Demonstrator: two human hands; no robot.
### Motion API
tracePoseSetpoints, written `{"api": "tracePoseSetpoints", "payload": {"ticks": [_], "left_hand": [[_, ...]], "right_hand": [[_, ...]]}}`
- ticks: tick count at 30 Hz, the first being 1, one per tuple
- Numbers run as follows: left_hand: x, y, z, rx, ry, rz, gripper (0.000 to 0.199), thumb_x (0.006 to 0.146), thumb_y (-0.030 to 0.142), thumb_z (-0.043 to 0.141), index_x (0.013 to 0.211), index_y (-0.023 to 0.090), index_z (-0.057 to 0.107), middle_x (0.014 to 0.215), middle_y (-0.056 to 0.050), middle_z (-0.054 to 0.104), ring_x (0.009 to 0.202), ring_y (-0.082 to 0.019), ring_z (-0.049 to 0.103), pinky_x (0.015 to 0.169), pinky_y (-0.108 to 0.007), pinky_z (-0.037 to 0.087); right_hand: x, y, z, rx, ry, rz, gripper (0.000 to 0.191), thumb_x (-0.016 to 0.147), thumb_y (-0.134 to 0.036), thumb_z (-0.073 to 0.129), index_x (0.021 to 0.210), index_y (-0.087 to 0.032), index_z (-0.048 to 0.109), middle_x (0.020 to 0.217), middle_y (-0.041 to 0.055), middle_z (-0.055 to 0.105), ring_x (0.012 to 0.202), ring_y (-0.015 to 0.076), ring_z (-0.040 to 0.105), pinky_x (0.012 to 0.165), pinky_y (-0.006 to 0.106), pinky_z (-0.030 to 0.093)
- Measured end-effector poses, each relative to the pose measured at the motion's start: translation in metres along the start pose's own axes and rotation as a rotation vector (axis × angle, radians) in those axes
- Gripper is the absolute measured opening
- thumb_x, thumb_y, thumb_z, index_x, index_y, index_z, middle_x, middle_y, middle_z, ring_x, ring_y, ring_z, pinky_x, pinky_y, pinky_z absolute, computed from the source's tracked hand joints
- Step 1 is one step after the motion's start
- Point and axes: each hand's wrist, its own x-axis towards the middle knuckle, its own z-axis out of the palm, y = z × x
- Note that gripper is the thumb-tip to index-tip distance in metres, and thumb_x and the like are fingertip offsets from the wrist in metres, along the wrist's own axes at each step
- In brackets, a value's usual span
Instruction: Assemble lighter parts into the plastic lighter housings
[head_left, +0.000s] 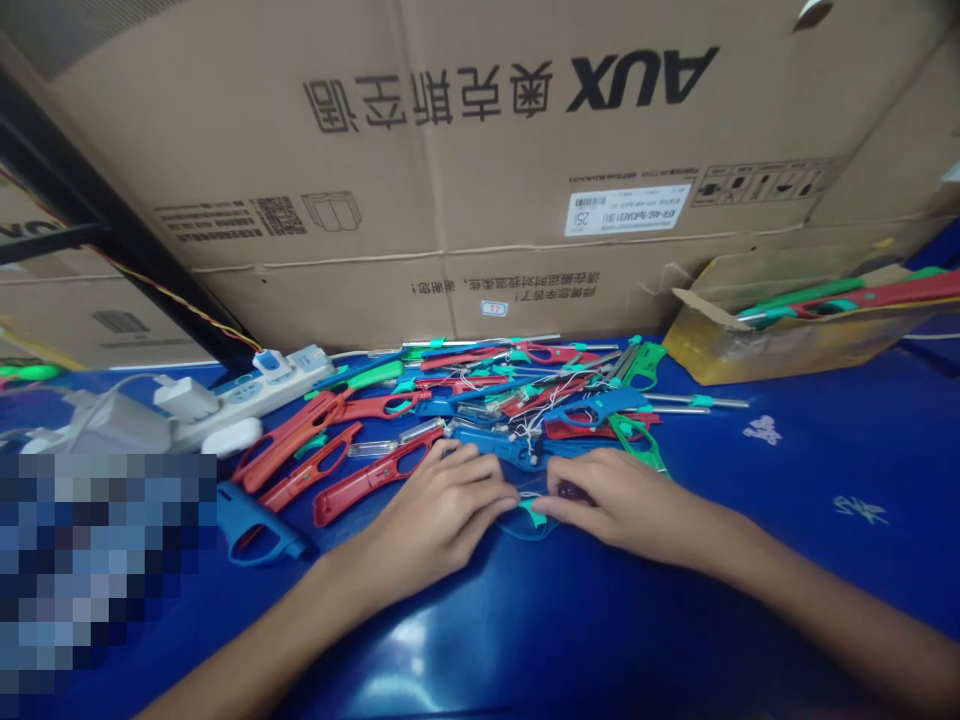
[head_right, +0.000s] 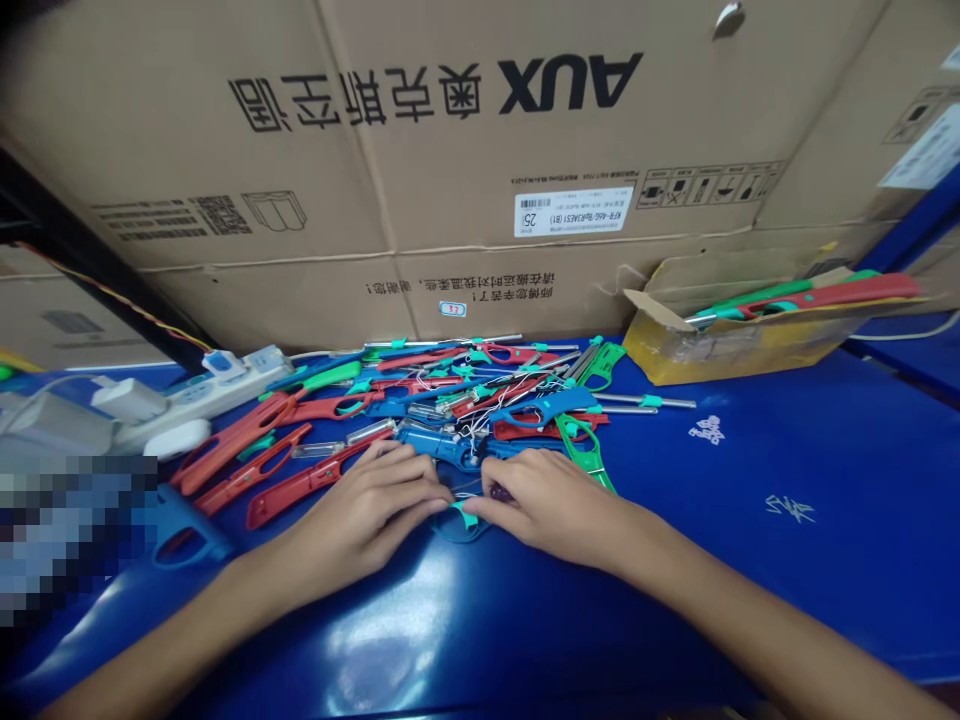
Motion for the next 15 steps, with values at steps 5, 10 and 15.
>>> {"api": "tracePoseSetpoints", "payload": {"ticks": [5,10,15], "left_hand": [[0.0007,-0.0027,-0.0025,-0.014,0.029,-0.04,0.022,0.105,0.023,0.045,0.101,0.02,0.066,0.093,-0.002,0.064,0.089,-0.018,0.055,0.084,-0.034,0.035],[0.0008,-0.0045,-0.0035,-0.006,0.048,-0.034,0.022,0.104,0.025,0.046,0.098,0.021,0.067,0.09,-0.002,0.065,0.087,-0.018,0.055,0.082,-0.033,0.035],[-0.0002,-0.0033,-0.0053,0.009,0.026,-0.038,0.021,0.102,0.024,0.049,0.094,0.021,0.068,0.089,-0.001,0.065,0.087,-0.018,0.054,0.085,-0.035,0.034]], "right_hand": [[0.0001,0.0002,0.0002,-0.015,0.015,0.007,0.034,0.096,-0.05,0.051,0.082,-0.021,0.061,0.074,0.0009,0.063,0.069,0.0155,0.057,0.061,0.028,0.033],[0.0006,-0.0007,0.0006,-0.022,0.019,0.016,0.033,0.096,-0.05,0.053,0.083,-0.021,0.062,0.074,0.0017,0.064,0.069,0.0159,0.057,0.061,0.028,0.033],[0.0004,-0.0003,0.0007,-0.023,0.016,0.012,0.035,0.096,-0.051,0.051,0.081,-0.021,0.061,0.074,0.0012,0.063,0.069,0.0155,0.057,0.061,0.028,0.034]]}}
